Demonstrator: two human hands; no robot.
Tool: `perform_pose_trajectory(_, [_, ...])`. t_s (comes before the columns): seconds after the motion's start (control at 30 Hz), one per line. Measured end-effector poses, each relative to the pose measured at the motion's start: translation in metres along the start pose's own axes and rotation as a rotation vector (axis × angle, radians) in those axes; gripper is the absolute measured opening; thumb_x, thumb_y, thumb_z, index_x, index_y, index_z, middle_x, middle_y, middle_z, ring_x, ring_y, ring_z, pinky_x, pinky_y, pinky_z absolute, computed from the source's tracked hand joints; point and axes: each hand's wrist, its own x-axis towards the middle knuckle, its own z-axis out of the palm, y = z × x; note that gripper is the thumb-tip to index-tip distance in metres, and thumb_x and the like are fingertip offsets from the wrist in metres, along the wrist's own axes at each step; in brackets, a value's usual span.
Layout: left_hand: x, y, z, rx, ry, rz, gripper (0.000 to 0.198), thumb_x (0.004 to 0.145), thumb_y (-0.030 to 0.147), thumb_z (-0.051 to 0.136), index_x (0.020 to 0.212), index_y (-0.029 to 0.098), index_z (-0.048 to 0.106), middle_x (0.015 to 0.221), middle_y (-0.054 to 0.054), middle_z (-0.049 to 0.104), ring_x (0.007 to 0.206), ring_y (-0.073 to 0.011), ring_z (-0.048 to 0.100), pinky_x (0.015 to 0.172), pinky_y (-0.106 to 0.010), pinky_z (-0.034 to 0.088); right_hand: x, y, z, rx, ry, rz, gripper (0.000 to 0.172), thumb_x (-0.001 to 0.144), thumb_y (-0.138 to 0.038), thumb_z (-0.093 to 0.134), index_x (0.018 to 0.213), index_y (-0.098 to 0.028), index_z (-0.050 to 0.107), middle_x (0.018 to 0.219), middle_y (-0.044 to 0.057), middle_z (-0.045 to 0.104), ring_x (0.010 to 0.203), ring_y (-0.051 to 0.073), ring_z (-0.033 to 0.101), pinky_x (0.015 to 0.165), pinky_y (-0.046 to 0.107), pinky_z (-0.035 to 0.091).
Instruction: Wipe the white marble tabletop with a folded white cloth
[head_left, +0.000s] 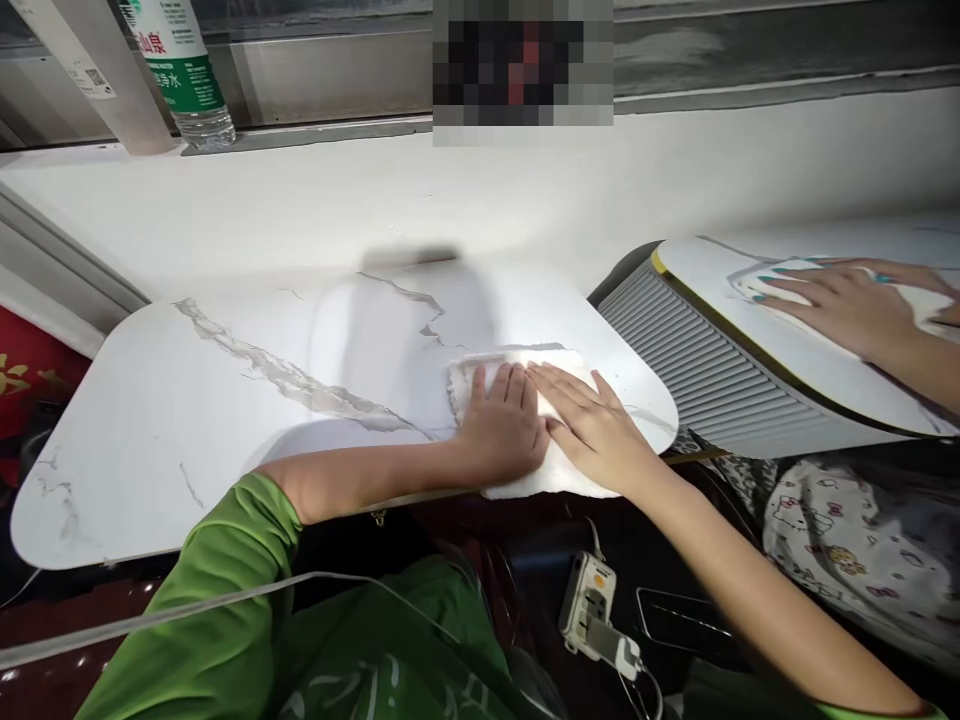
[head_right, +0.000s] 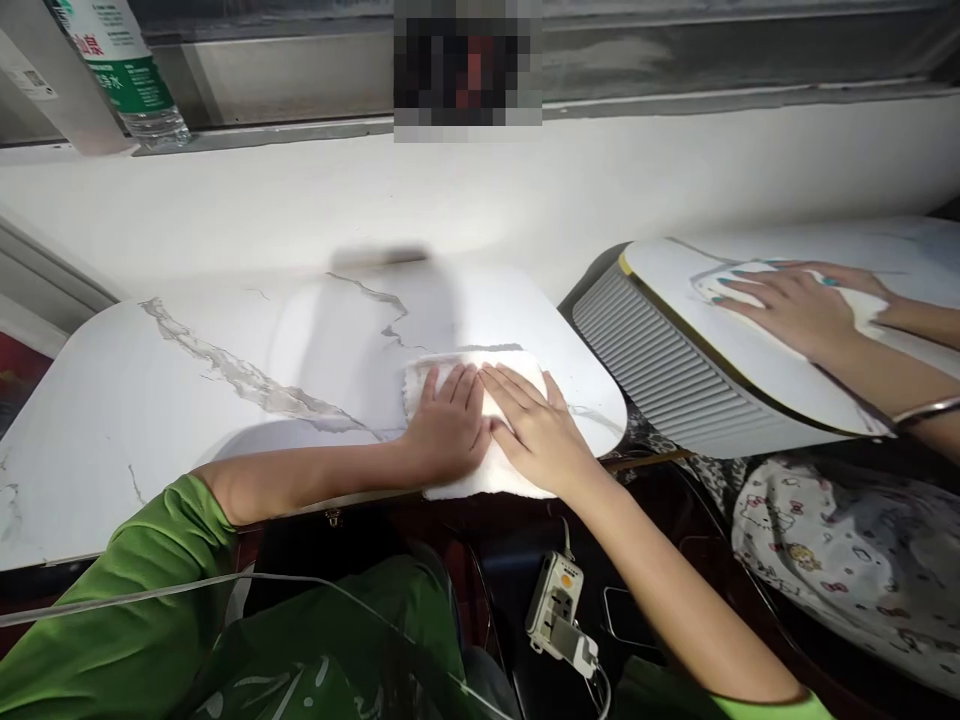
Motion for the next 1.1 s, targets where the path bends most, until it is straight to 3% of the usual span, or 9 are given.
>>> perform_pose_trajectory(0.13, [0.025, 0.015, 0.008, -0.010, 0.075, 0.053, 0.056, 0.099, 0.028, 0.034, 0.145, -0.005, 0.042, 0.154, -0.023, 0.041, 0.146, -0.0333, 0.034, 0.121, -0.056, 0.024, -0.006, 0.033, -0.004, -0.036, -0.008, 0.058, 0.061, 0.095, -0.028, 0.033, 0.156, -0.028, 0.033, 0.152, 0.006, 0.049, 0.141, 0.030, 0.044, 0.115, 0.062, 0.033])
perform_pose_trajectory(0.3, [0.073, 0.020, 0.021, -0.039, 0.126, 0.010, 0.057, 0.097, 0.026, 0.034, 0.143, -0.007, 0.043, 0.152, -0.025, 0.043, 0.144, -0.0346, 0.037, 0.121, -0.057, 0.022, 0.019, 0.084, -0.004, -0.020, -0.017, 0.023, 0.060, 0.092, -0.028, 0.034, 0.152, -0.024, 0.041, 0.151, 0.007, 0.050, 0.140, 0.030, 0.045, 0.113, 0.058, 0.038])
perform_pose_trajectory(0.4, [0.106, 0.012, 0.027, -0.049, 0.166, -0.026, 0.056, 0.097, 0.025, 0.034, 0.143, -0.005, 0.044, 0.151, -0.024, 0.045, 0.142, -0.0344, 0.039, 0.121, -0.056, 0.023, 0.045, 0.109, -0.001, -0.015, -0.007, 0.032, 0.059, 0.091, -0.027, 0.033, 0.149, -0.022, 0.045, 0.151, 0.007, 0.050, 0.140, 0.029, 0.045, 0.113, 0.058, 0.037])
perform_pose_trajectory(0.53, [0.147, -0.018, 0.026, -0.062, 0.147, -0.030, 0.055, 0.097, 0.024, 0.035, 0.143, -0.004, 0.044, 0.151, -0.024, 0.045, 0.143, -0.0332, 0.039, 0.121, -0.055, 0.021, 0.091, 0.131, 0.007, -0.017, -0.025, 0.074, 0.059, 0.090, -0.026, 0.035, 0.148, -0.019, 0.046, 0.152, 0.008, 0.049, 0.141, 0.030, 0.044, 0.112, 0.058, 0.037])
perform_pose_trajectory(0.73, [0.195, -0.089, 0.014, -0.080, -0.001, -0.129, 0.057, 0.098, 0.022, 0.029, 0.150, -0.001, 0.034, 0.159, -0.019, 0.034, 0.150, -0.0275, 0.027, 0.125, -0.049, 0.014, 0.180, 0.135, 0.028, -0.004, -0.042, 0.091, 0.058, 0.091, -0.025, 0.035, 0.147, -0.018, 0.045, 0.153, 0.010, 0.047, 0.142, 0.032, 0.041, 0.113, 0.062, 0.034])
perform_pose_trajectory(0.87, [0.210, -0.131, 0.007, -0.071, 0.033, -0.164, 0.055, 0.098, 0.021, 0.026, 0.149, 0.005, 0.038, 0.158, -0.015, 0.037, 0.148, -0.0266, 0.030, 0.124, -0.050, 0.014, 0.231, 0.127, 0.044, -0.006, 0.008, 0.027, 0.057, 0.089, -0.020, 0.034, 0.145, -0.016, 0.047, 0.150, 0.009, 0.051, 0.140, 0.029, 0.044, 0.120, 0.059, 0.024])
perform_pose_trajectory(0.97, [0.209, -0.143, 0.005, -0.047, 0.047, -0.165, 0.054, 0.098, 0.021, 0.025, 0.149, 0.006, 0.039, 0.158, -0.014, 0.038, 0.148, -0.0246, 0.030, 0.124, -0.047, 0.015, 0.246, 0.123, 0.051, -0.030, 0.027, 0.000, 0.056, 0.088, -0.019, 0.033, 0.141, -0.010, 0.050, 0.147, 0.012, 0.054, 0.138, 0.027, 0.046, 0.123, 0.051, 0.021])
perform_pose_trajectory(1.1, [0.193, -0.139, 0.002, -0.026, 0.003, -0.188, 0.056, 0.099, 0.021, 0.026, 0.152, 0.003, 0.033, 0.161, -0.016, 0.032, 0.150, -0.0252, 0.027, 0.125, -0.048, 0.012, 0.234, 0.111, 0.052, -0.038, 0.017, -0.005, 0.058, 0.089, -0.021, 0.032, 0.143, -0.006, 0.047, 0.151, 0.014, 0.049, 0.141, 0.026, 0.043, 0.122, 0.049, 0.026])
